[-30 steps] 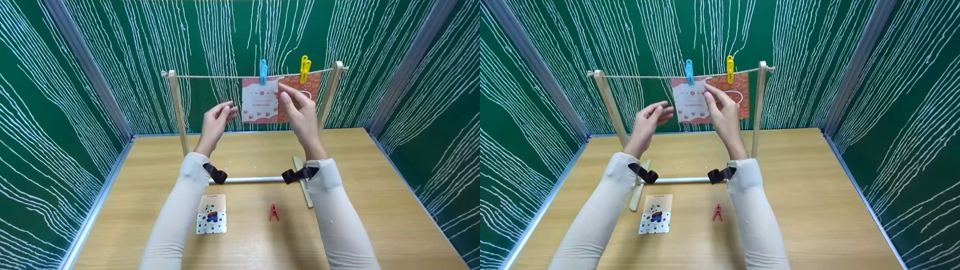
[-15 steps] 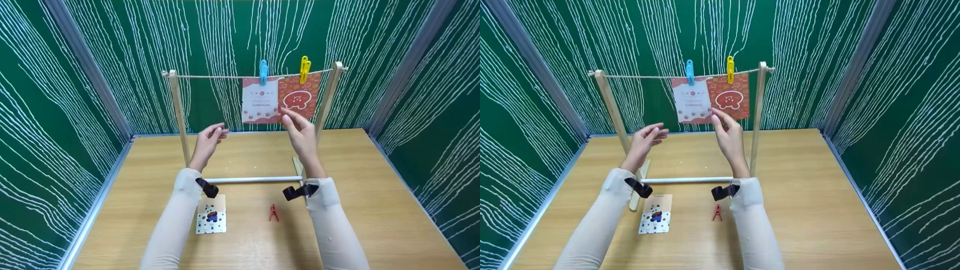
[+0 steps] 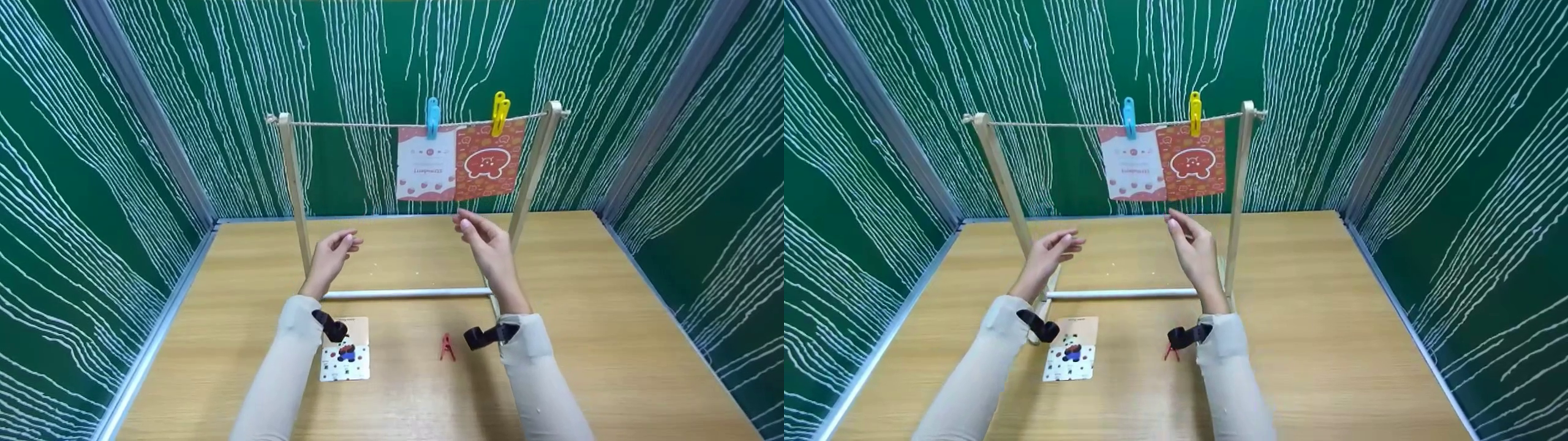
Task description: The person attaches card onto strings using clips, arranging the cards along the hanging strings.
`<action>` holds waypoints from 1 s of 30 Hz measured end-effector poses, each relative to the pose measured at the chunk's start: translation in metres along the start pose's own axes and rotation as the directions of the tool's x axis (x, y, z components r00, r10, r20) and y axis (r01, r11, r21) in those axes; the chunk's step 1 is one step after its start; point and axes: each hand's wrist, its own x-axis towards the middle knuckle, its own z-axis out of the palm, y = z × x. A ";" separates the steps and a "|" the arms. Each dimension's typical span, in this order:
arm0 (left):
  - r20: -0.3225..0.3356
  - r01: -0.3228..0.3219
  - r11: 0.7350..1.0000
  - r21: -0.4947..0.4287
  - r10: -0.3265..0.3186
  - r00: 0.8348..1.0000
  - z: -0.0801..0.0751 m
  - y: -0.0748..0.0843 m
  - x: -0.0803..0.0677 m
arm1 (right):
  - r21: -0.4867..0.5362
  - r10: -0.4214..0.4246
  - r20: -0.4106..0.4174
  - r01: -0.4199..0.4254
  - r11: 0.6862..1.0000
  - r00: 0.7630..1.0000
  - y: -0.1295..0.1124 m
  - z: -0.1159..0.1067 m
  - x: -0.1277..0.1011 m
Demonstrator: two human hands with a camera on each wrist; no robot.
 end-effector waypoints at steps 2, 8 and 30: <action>-0.005 0.006 1.000 0.020 -0.006 1.000 -0.002 -0.007 -0.002 | -0.014 0.024 0.005 -0.024 1.000 1.000 0.006 -0.001 -0.003; 0.000 0.020 0.997 0.075 -0.020 1.000 -0.009 -0.028 -0.010 | -0.083 0.118 0.036 -0.115 0.990 0.992 0.027 -0.004 -0.013; 0.001 0.073 0.970 0.230 -0.075 0.997 -0.030 -0.100 -0.042 | -0.159 0.300 0.059 -0.288 0.944 0.952 0.105 -0.004 -0.063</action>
